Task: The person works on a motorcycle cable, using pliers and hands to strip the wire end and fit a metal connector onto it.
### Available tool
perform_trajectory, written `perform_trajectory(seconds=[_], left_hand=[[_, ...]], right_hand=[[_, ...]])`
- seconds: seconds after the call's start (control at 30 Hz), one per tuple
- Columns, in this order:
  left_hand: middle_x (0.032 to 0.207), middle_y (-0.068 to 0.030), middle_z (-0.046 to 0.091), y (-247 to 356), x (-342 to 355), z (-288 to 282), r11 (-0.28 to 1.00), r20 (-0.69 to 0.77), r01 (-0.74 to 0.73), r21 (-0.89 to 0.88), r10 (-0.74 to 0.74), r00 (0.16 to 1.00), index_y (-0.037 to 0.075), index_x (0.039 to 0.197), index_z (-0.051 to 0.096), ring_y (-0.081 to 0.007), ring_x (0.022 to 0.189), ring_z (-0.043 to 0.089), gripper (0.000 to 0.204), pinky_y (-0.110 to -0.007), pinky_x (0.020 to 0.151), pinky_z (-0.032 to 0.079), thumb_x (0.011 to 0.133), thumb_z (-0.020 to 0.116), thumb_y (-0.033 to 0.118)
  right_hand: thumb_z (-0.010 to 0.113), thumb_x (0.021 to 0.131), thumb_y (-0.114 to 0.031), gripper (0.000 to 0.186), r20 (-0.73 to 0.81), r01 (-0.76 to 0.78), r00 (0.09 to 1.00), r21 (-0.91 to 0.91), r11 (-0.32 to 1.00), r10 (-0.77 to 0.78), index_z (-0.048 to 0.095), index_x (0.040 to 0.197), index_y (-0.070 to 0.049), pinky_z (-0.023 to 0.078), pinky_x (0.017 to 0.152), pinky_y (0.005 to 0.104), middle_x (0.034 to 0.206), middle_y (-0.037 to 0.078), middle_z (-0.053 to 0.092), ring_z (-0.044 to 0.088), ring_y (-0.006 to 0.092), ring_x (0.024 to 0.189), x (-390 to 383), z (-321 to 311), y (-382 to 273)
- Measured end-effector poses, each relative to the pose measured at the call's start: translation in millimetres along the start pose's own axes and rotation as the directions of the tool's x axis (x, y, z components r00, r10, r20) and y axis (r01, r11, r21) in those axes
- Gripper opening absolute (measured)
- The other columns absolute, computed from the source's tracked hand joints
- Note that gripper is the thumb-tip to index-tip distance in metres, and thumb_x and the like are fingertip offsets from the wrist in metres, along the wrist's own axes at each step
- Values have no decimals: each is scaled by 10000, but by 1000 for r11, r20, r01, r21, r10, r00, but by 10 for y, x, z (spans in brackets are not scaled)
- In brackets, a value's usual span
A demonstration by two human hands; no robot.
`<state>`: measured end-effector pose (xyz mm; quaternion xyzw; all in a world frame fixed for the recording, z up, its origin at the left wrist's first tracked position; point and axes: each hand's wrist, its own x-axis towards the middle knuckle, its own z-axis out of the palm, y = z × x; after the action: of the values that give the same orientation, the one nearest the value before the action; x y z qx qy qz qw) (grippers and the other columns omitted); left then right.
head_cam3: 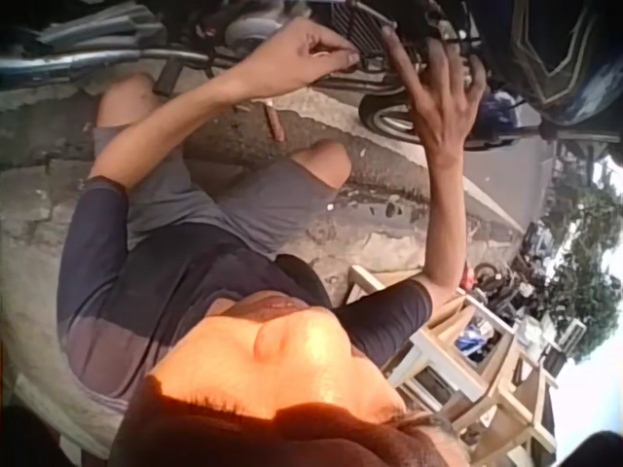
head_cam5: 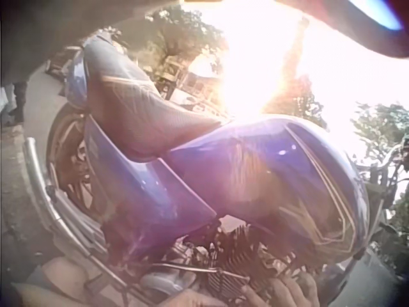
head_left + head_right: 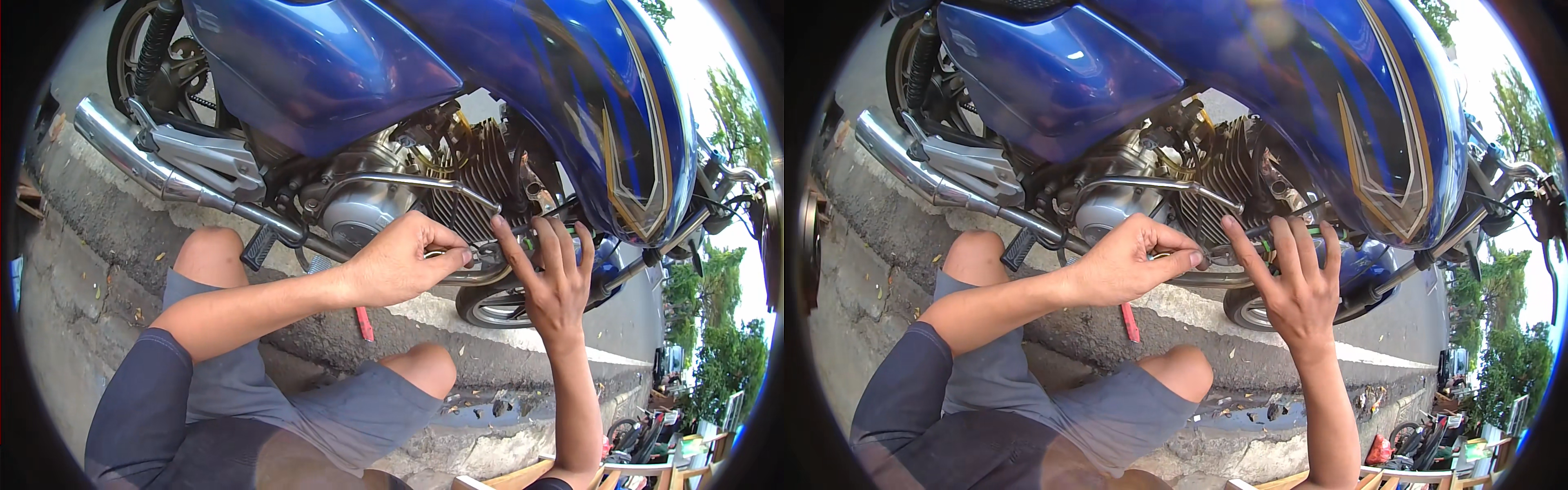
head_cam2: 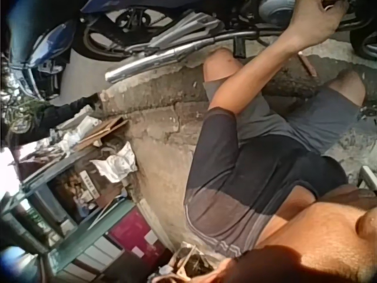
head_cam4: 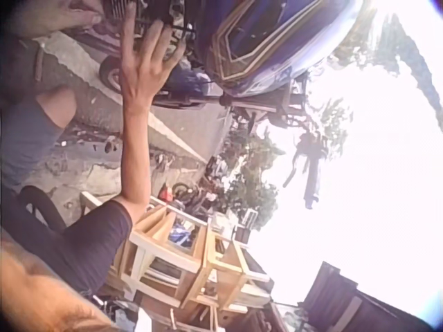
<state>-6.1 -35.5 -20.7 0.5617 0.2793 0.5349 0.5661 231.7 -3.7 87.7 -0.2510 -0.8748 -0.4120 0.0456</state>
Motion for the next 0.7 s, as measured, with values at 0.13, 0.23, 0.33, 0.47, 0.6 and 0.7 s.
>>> perform_trajectory(seconds=[0.13,0.23,0.33,0.47,0.6,0.7], left_hand=[[813,93,620,36,10,-35,999,34,40,-36,-38,999,-83,1202,790,0,765,477,289,-248,644,398,1114,688,173],[797,91,610,38,16,-55,996,51,92,-21,-91,995,-78,1217,790,-1,747,469,289,-251,629,391,1112,692,172],[782,18,739,48,18,-35,999,8,44,-25,-44,999,-72,1097,817,-25,742,524,272,-301,656,462,1070,691,169],[788,-20,758,45,9,-48,996,-28,-11,90,13,1000,-73,1148,807,-32,737,558,256,-293,640,465,1061,715,150],[831,-146,792,108,-17,-25,872,-31,-143,469,179,983,-89,1155,793,-168,687,715,232,-330,620,530,1003,749,81],[875,-204,762,-50,-7,31,629,-13,-379,679,526,850,-76,1106,798,-312,696,749,203,-396,608,570,951,753,47]], right_hand=[[555,982,-176,647,-28,48,998,-58,997,-50,612,1593,-379,420,1145,556,1279,84,669,668,236,1172,-8,22,26],[537,995,-202,635,-32,50,998,-66,997,-52,605,1601,-379,421,1123,555,1292,84,673,670,229,1152,-18,55,24],[566,976,-164,668,-26,52,998,-36,998,-53,597,1610,-374,430,1088,546,1275,88,663,668,221,1089,-22,80,23],[624,937,-79,704,3,11,1000,86,996,-11,622,1589,-345,451,1046,518,1285,107,636,654,245,1058,3,88,23],[684,893,7,751,35,-11,999,131,991,7,645,1570,-316,493,992,458,1269,120,633,646,278,1064,13,86,11],[694,852,87,841,22,-182,983,287,941,183,632,1585,-321,522,905,428,1201,123,625,643,288,1035,-15,114,-142]])
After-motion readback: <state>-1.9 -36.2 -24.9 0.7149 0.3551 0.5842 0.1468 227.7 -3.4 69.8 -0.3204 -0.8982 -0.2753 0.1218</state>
